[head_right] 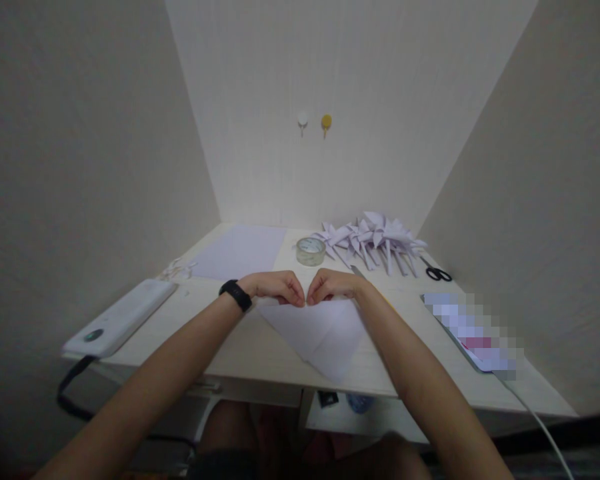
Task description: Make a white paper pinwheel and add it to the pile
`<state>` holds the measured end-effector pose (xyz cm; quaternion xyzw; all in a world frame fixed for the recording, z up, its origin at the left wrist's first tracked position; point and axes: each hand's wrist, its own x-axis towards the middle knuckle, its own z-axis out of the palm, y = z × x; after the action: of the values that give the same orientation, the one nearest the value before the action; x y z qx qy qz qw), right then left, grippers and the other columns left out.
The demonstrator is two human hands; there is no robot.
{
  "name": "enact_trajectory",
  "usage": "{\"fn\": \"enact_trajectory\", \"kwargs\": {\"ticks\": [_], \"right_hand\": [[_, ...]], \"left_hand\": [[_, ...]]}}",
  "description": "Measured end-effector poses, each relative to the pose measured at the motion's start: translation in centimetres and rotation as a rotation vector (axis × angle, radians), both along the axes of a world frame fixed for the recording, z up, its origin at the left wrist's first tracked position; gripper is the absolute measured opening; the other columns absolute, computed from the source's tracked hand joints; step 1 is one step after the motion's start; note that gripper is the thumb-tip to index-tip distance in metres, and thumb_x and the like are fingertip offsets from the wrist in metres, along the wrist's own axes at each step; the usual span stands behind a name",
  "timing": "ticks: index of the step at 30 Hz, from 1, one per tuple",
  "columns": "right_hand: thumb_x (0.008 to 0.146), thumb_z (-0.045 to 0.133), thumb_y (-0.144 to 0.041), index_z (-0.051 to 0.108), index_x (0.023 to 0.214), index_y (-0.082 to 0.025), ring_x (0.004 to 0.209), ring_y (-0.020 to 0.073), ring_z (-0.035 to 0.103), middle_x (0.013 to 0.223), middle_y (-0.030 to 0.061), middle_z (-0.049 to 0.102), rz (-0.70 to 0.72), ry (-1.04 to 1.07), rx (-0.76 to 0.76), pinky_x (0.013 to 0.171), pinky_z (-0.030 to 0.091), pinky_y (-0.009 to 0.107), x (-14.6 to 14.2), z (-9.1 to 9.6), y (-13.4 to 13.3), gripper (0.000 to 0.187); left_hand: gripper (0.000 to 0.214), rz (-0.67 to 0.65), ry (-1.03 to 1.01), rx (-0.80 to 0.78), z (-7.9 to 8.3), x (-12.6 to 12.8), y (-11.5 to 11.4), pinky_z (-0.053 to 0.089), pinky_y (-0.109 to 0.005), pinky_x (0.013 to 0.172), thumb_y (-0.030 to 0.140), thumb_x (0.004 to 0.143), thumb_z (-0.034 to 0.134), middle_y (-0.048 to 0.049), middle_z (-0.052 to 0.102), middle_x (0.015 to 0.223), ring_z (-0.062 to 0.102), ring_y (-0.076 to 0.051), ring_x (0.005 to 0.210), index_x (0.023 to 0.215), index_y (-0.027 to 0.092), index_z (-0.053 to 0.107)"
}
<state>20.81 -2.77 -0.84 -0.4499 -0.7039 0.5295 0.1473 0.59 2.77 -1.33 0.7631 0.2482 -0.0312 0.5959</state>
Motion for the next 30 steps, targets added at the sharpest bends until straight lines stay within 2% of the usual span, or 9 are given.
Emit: {"fn": "enact_trajectory", "kwargs": {"ticks": [4,8,15,18,21,22,24,27,30], "right_hand": [[0.054,0.077,-0.028,0.078,0.066,-0.013,0.048,0.0068,0.036,0.049,-0.0028,0.057,-0.062,-0.014,0.004,0.048,0.027,0.022,0.9,0.7,-0.6,0.019],[0.052,0.079,-0.028,0.079,0.067,-0.014,0.050,0.0087,0.047,0.053,0.0003,0.064,-0.133,-0.031,-0.006,0.048,0.035,0.022,2.6,1.1,-1.1,0.020],[0.049,0.081,-0.028,0.078,0.065,-0.016,0.054,0.0146,0.064,0.060,0.0042,0.072,-0.247,0.001,-0.097,0.059,0.054,0.025,7.1,1.2,-1.7,0.020],[0.054,0.081,-0.035,0.079,0.072,-0.014,0.062,0.0178,0.068,0.069,0.0085,0.075,-0.306,0.018,-0.028,0.066,0.056,0.028,8.0,1.5,-1.7,0.027],[0.067,0.074,-0.043,0.080,0.083,-0.014,0.082,0.0210,0.070,0.089,0.0113,0.078,-0.410,0.042,0.292,0.076,0.054,0.030,6.3,1.6,-1.4,0.034],[0.071,0.072,-0.043,0.079,0.089,-0.014,0.085,0.0214,0.069,0.093,0.0107,0.078,-0.396,-0.009,0.397,0.077,0.053,0.030,5.1,1.5,-1.4,0.035],[0.076,0.066,-0.039,0.079,0.094,-0.014,0.081,0.0213,0.068,0.091,0.0099,0.078,-0.322,-0.144,0.510,0.072,0.050,0.029,2.5,1.3,-1.4,0.034],[0.080,0.060,-0.029,0.079,0.089,-0.016,0.077,0.0196,0.067,0.089,0.0088,0.078,-0.232,-0.352,0.653,0.069,0.045,0.028,-0.9,0.8,-1.8,0.025],[0.081,0.056,-0.022,0.078,0.083,-0.016,0.066,0.0170,0.061,0.077,0.0078,0.076,-0.208,-0.467,0.713,0.062,0.038,0.027,-2.1,0.5,-2.2,0.023]], "left_hand": [[0.023,0.032,0.008,-0.036,0.0,-0.3,0.5,0.038,-0.022,0.054,0.029,0.053,0.082,-0.0015,0.066,0.064,0.052,-0.010,0.055,0.070,0.014,0.076],[0.023,0.044,0.001,-0.019,0.0,-0.9,1.1,0.031,-0.021,0.049,0.030,0.053,0.082,-0.0017,0.063,0.058,0.046,-0.008,0.050,0.068,0.013,0.076],[0.024,0.065,-0.028,0.002,0.1,-1.4,1.6,0.023,-0.021,0.046,0.031,0.053,0.082,-0.0007,0.058,0.053,0.038,-0.006,0.046,0.065,0.012,0.074],[0.026,0.076,-0.030,0.000,0.0,-1.3,1.6,0.024,-0.021,0.046,0.032,0.053,0.082,-0.0007,0.058,0.055,0.039,-0.006,0.047,0.067,0.012,0.074],[0.030,0.067,-0.049,0.058,-0.1,-1.1,1.5,0.022,-0.022,0.045,0.036,0.057,0.081,0.0007,0.055,0.054,0.036,-0.006,0.046,0.072,0.011,0.074],[0.032,0.061,-0.056,0.078,-0.2,-1.0,1.4,0.022,-0.022,0.045,0.038,0.058,0.081,0.0010,0.055,0.054,0.035,-0.006,0.045,0.073,0.011,0.074],[0.033,0.056,-0.074,0.102,-0.3,-0.9,1.4,0.023,-0.022,0.045,0.039,0.061,0.080,0.0014,0.054,0.056,0.036,-0.006,0.047,0.077,0.011,0.075],[0.032,0.072,-0.109,0.107,-0.5,-0.8,1.3,0.025,-0.021,0.046,0.040,0.063,0.078,0.0028,0.052,0.056,0.037,-0.006,0.048,0.077,0.012,0.074],[0.030,0.093,-0.123,0.124,-0.5,-0.7,1.1,0.021,-0.022,0.045,0.041,0.064,0.076,0.0041,0.047,0.052,0.033,-0.006,0.046,0.072,0.012,0.073]]}}
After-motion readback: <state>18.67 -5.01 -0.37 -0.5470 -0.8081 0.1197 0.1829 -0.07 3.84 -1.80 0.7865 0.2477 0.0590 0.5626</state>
